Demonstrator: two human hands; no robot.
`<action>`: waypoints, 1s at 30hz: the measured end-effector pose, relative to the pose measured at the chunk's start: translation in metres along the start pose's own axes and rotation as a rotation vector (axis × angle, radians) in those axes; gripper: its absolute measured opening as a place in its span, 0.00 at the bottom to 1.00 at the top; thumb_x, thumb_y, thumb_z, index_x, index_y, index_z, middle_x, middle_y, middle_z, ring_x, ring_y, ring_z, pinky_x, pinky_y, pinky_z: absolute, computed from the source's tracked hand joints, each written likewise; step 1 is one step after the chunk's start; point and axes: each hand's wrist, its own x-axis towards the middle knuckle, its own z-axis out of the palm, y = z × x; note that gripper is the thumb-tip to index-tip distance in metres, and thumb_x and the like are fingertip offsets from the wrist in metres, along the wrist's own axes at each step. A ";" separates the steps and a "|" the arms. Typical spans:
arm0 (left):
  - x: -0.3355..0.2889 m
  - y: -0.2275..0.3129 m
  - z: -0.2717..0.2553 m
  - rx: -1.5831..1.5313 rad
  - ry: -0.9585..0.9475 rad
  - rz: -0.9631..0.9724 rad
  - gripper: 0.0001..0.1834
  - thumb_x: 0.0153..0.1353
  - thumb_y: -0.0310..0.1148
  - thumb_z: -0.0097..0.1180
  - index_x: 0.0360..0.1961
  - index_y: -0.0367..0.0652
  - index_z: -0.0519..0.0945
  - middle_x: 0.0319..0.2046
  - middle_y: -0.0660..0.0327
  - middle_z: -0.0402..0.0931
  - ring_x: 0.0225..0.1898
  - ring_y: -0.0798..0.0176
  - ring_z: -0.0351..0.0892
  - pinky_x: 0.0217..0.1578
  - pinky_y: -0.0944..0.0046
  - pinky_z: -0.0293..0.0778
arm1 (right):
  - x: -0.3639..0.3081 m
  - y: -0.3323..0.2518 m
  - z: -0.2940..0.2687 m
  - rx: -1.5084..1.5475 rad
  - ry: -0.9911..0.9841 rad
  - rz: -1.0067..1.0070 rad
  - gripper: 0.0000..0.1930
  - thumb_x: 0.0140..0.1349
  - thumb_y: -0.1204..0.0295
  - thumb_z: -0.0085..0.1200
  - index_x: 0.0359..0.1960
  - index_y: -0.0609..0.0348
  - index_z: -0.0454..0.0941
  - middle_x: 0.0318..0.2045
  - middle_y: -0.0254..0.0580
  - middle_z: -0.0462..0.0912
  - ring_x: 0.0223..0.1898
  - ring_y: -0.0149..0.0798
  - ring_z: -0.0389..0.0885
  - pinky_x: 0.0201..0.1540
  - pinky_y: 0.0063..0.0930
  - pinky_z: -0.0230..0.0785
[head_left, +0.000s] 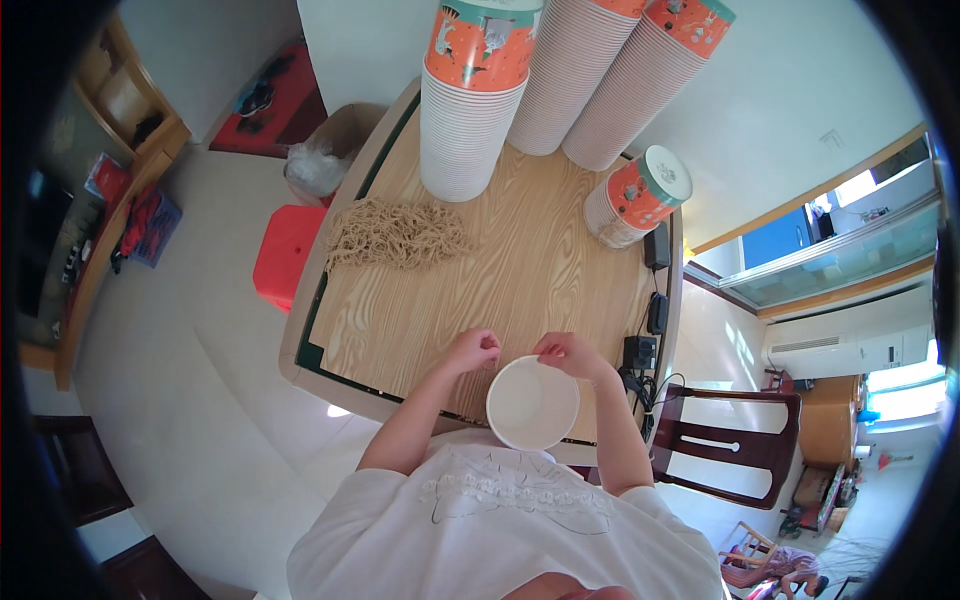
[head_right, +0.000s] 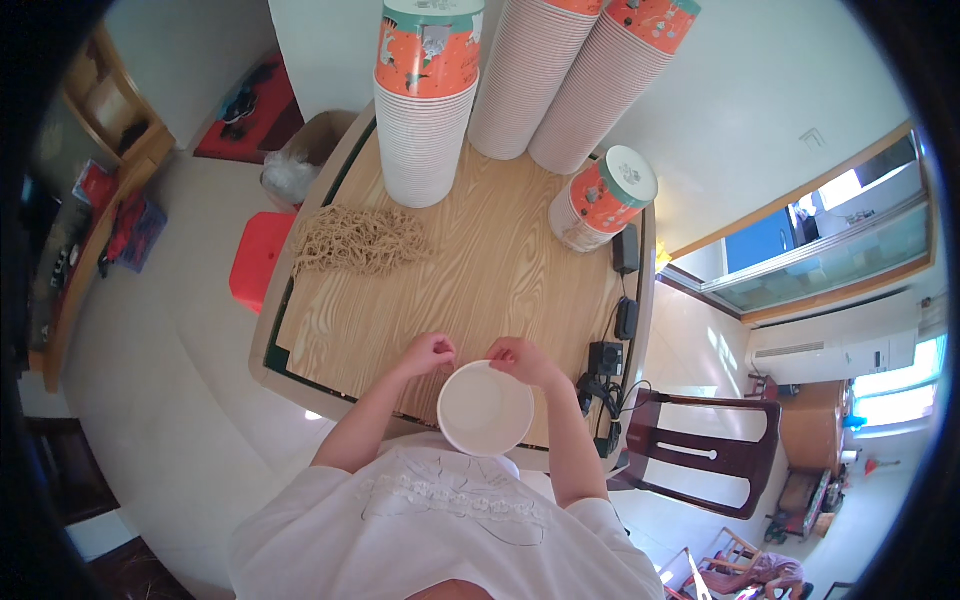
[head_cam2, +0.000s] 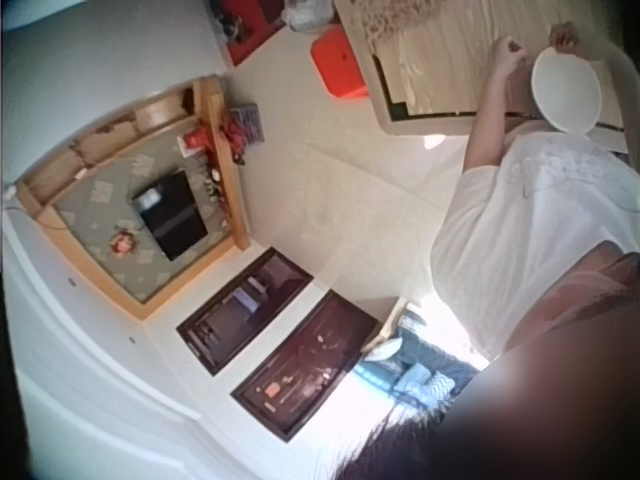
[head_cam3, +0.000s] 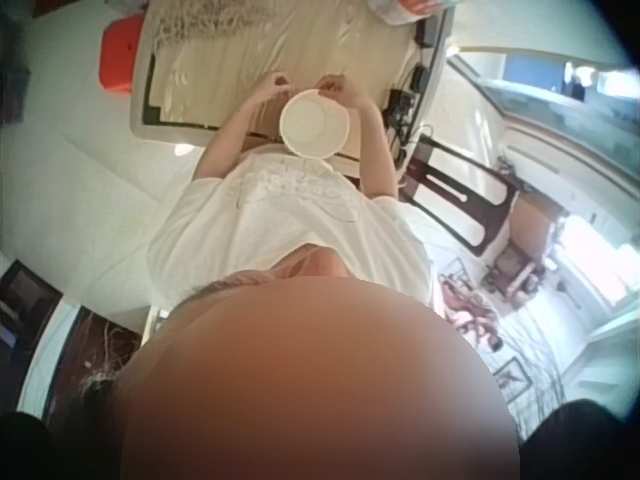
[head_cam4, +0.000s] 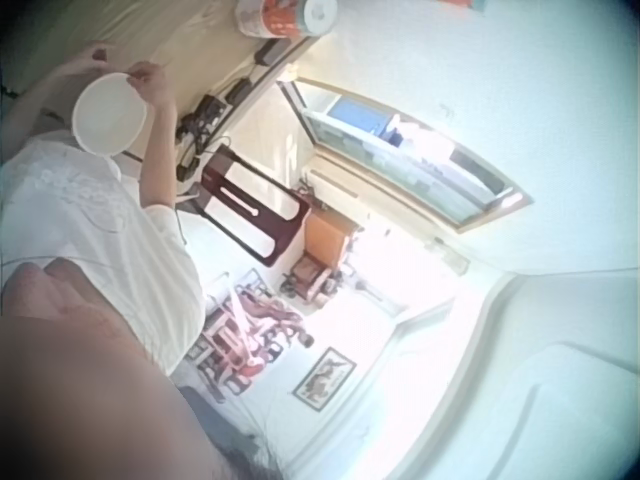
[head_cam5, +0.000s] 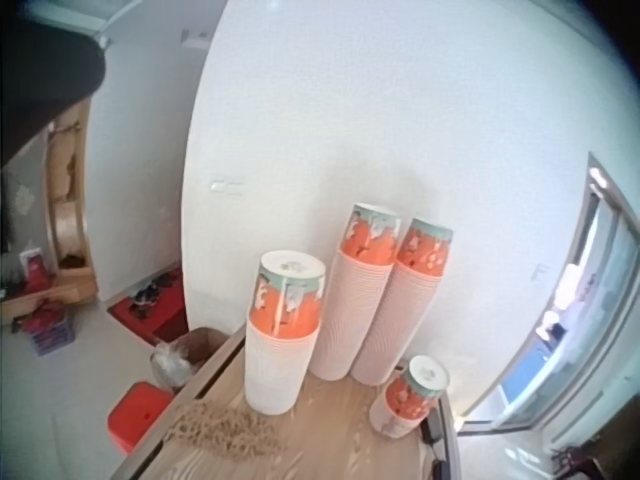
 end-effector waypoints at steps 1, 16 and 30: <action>-0.004 0.000 -0.007 -0.002 0.045 0.021 0.04 0.48 0.26 0.55 0.27 0.39 0.76 0.23 0.60 0.77 0.24 0.69 0.77 0.26 0.69 0.73 | 0.001 0.005 -0.003 -0.003 0.095 0.021 0.06 0.50 0.76 0.55 0.31 0.59 0.75 0.24 0.34 0.77 0.27 0.27 0.74 0.33 0.19 0.67; -0.041 0.078 -0.037 0.043 0.401 0.156 0.06 0.49 0.26 0.56 0.30 0.38 0.79 0.24 0.59 0.78 0.27 0.70 0.77 0.30 0.70 0.72 | -0.033 -0.035 -0.016 -0.440 0.211 0.236 0.16 0.50 0.60 0.55 0.36 0.57 0.75 0.29 0.40 0.79 0.32 0.36 0.78 0.36 0.30 0.70; -0.086 0.130 -0.026 -0.254 0.200 0.158 0.06 0.53 0.23 0.51 0.32 0.37 0.78 0.26 0.61 0.77 0.31 0.70 0.76 0.34 0.72 0.71 | 0.015 -0.046 0.039 -0.362 0.262 0.054 0.17 0.46 0.73 0.55 0.40 0.56 0.70 0.27 0.43 0.76 0.32 0.43 0.76 0.36 0.33 0.68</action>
